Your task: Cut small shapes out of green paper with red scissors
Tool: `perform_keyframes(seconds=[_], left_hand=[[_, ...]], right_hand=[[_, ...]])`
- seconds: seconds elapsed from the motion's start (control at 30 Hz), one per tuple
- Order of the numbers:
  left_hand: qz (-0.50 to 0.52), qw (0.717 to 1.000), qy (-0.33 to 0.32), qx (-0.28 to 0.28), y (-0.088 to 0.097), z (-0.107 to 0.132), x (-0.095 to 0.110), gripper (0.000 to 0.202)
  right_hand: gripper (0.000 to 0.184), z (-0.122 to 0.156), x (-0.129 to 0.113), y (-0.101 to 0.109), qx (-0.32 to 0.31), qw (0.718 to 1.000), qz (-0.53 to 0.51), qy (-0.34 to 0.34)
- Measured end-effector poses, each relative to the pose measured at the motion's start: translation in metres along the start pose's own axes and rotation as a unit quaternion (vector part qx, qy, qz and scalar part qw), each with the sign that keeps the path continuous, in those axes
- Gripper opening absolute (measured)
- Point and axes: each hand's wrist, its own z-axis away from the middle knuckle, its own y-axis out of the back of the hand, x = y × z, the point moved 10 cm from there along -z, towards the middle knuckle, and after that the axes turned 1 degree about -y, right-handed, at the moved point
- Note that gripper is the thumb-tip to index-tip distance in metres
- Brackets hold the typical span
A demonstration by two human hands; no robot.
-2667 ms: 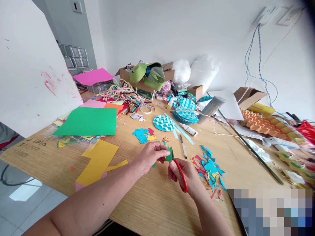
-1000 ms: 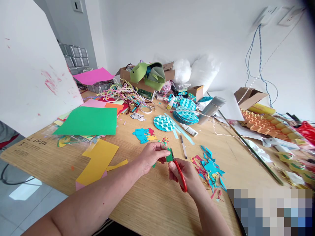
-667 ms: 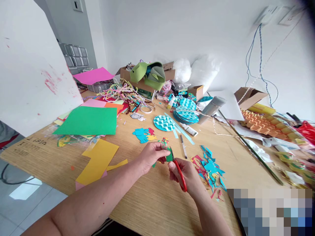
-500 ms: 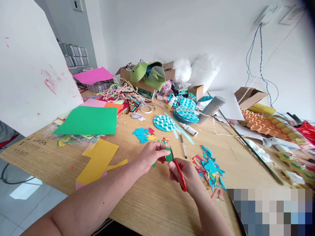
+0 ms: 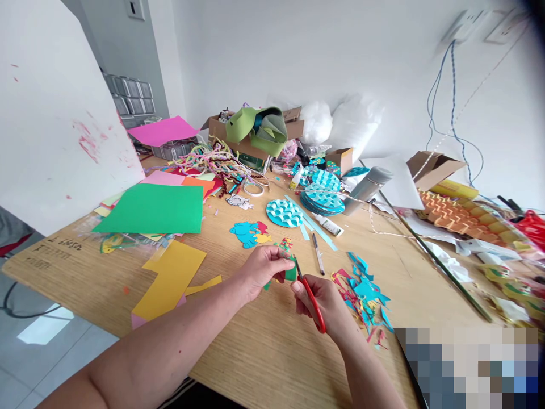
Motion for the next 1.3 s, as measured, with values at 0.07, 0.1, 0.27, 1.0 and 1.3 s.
perform_keyframes(seconds=[0.07,0.1,0.27,1.0,1.3], left_hand=[[-0.002,1.0,0.001,0.003,0.0005,0.0002,0.0003,0.026],[-0.004,1.0,0.0,0.003,0.0004,0.0002,0.0004,0.026],[-0.005,1.0,-0.003,-0.007,-0.0009,-0.0002,-0.0002,0.026],[0.007,1.0,0.015,-0.008,-0.0025,0.0023,-0.0011,0.027],[-0.009,1.0,0.015,-0.011,-0.0032,0.0021,0.0011,0.025]], right_hand=[[0.05,-0.0003,0.0009,-0.0003,0.0,1.0,0.003,0.001],[0.05,-0.0003,0.0011,-0.0006,-0.001,1.0,0.004,0.0],[0.05,0.0004,-0.0004,-0.0013,-0.003,1.0,0.005,0.003],[0.049,0.0016,0.0017,-0.001,-0.008,1.0,0.001,0.0],[0.049,0.0003,0.0002,-0.0023,-0.012,1.0,0.002,0.004]])
